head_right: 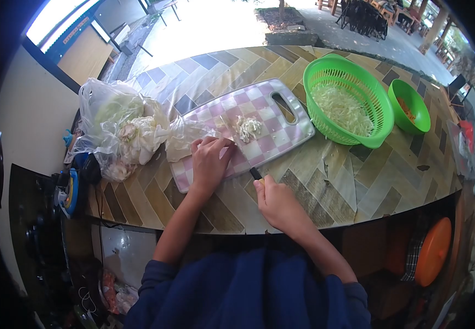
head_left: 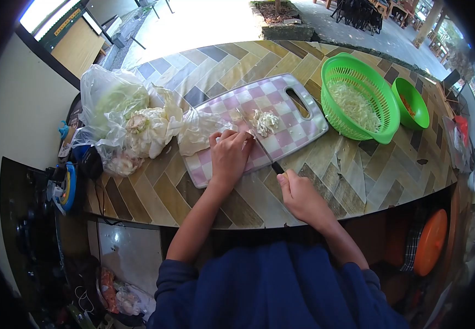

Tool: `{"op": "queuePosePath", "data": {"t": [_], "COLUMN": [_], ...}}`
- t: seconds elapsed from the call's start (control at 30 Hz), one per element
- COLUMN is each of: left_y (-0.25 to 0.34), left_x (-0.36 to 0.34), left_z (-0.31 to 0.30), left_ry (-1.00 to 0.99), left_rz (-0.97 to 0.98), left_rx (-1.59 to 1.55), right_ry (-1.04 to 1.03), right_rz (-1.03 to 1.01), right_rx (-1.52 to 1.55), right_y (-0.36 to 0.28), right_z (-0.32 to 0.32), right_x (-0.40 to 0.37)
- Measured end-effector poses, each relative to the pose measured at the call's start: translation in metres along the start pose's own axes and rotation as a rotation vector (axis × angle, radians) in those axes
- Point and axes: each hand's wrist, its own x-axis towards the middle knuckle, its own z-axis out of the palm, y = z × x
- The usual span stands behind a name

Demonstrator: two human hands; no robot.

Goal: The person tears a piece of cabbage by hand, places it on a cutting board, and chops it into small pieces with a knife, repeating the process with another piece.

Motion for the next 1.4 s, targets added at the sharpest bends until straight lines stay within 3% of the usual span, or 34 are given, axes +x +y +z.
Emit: {"op": "queuePosePath", "data": {"t": [0.27,0.57,0.67,1.17,1.4], "left_y": [0.004,0.003,0.004,0.003,0.005], "left_x": [-0.001,0.000,-0.001,-0.005,-0.004], "left_z": [-0.004,-0.009,-0.011,-0.003,-0.003], "left_ry": [-0.015,-0.091,-0.072,-0.056,-0.053], "left_rz": [0.027,-0.094,-0.119,-0.097,-0.098], "left_rx": [0.117,0.054,0.047,0.056,0.061], "right_ry": [0.071,0.060,0.005,-0.050,0.028], "right_rz": [-0.047,-0.074,0.006,-0.010,-0.030], "right_rx": [-0.092,0.144,0.149,0.018,-0.032], "right_y": [-0.001,0.011,0.003,-0.001,0.003], "right_z": [0.022,-0.002,-0.007,-0.012,0.009], "right_x": [0.028,0.017,0.007,0.001,0.020]}}
